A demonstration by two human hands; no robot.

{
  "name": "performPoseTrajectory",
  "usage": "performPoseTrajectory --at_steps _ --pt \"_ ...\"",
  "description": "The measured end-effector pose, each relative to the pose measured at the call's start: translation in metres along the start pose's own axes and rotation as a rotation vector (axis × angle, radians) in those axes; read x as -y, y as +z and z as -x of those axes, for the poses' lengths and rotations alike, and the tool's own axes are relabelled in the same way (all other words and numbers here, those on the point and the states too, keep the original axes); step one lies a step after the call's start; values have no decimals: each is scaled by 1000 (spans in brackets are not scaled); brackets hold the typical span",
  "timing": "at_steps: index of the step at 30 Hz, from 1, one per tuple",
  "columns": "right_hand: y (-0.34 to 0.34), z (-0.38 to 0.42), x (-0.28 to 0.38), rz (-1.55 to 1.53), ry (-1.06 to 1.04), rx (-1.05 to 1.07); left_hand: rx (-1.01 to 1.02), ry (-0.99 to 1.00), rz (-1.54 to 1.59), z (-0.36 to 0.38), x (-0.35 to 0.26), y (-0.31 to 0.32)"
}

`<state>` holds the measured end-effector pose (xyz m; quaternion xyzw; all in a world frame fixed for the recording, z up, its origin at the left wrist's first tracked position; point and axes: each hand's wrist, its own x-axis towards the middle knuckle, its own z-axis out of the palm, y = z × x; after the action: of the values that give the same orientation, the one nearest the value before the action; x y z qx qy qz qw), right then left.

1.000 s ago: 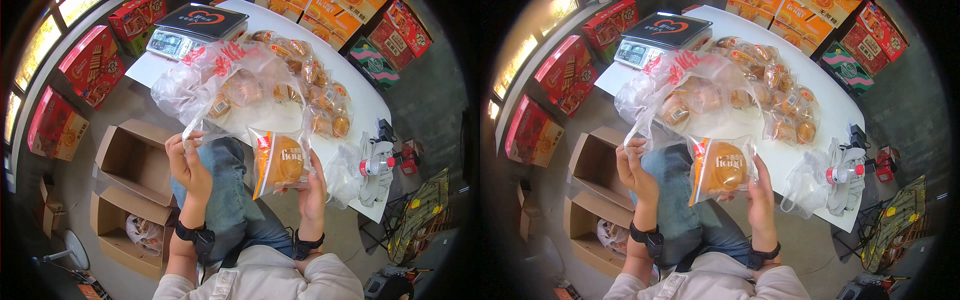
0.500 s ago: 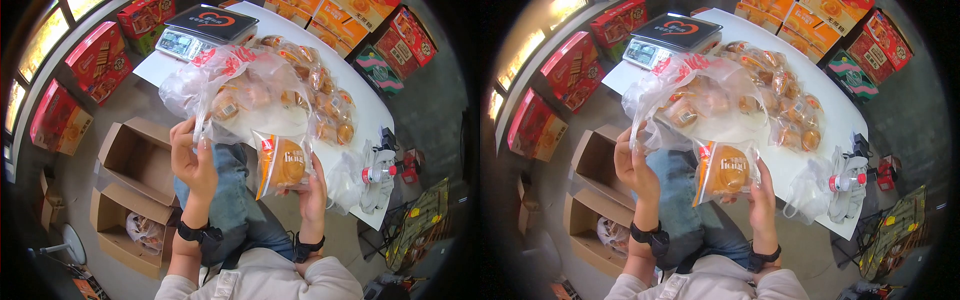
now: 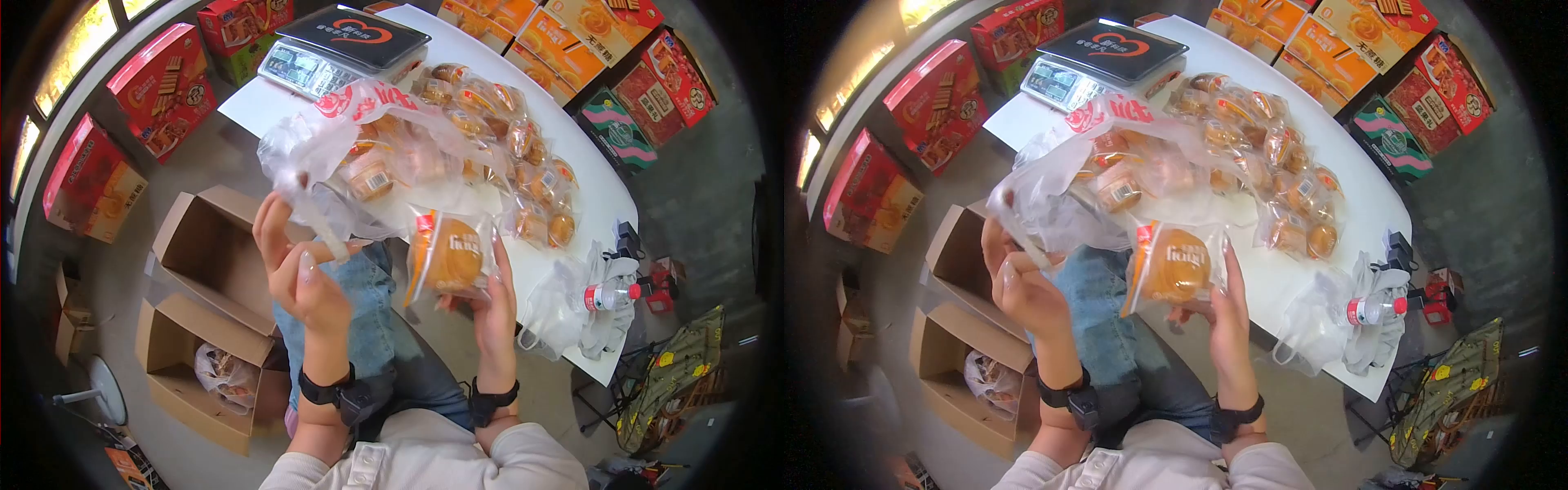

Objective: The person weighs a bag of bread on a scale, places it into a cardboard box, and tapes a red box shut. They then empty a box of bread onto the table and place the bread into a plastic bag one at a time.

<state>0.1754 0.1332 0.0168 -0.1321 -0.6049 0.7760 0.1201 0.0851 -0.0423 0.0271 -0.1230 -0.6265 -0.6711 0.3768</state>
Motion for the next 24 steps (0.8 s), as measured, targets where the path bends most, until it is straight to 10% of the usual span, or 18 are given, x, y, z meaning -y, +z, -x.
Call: performPoseTrajectory --at_steps 17,24 --pt "92 -112 -53 124 41 521 70 110 66 15 1 -11" --pt "93 -116 -73 777 -230 473 46 85 79 21 4 -14"
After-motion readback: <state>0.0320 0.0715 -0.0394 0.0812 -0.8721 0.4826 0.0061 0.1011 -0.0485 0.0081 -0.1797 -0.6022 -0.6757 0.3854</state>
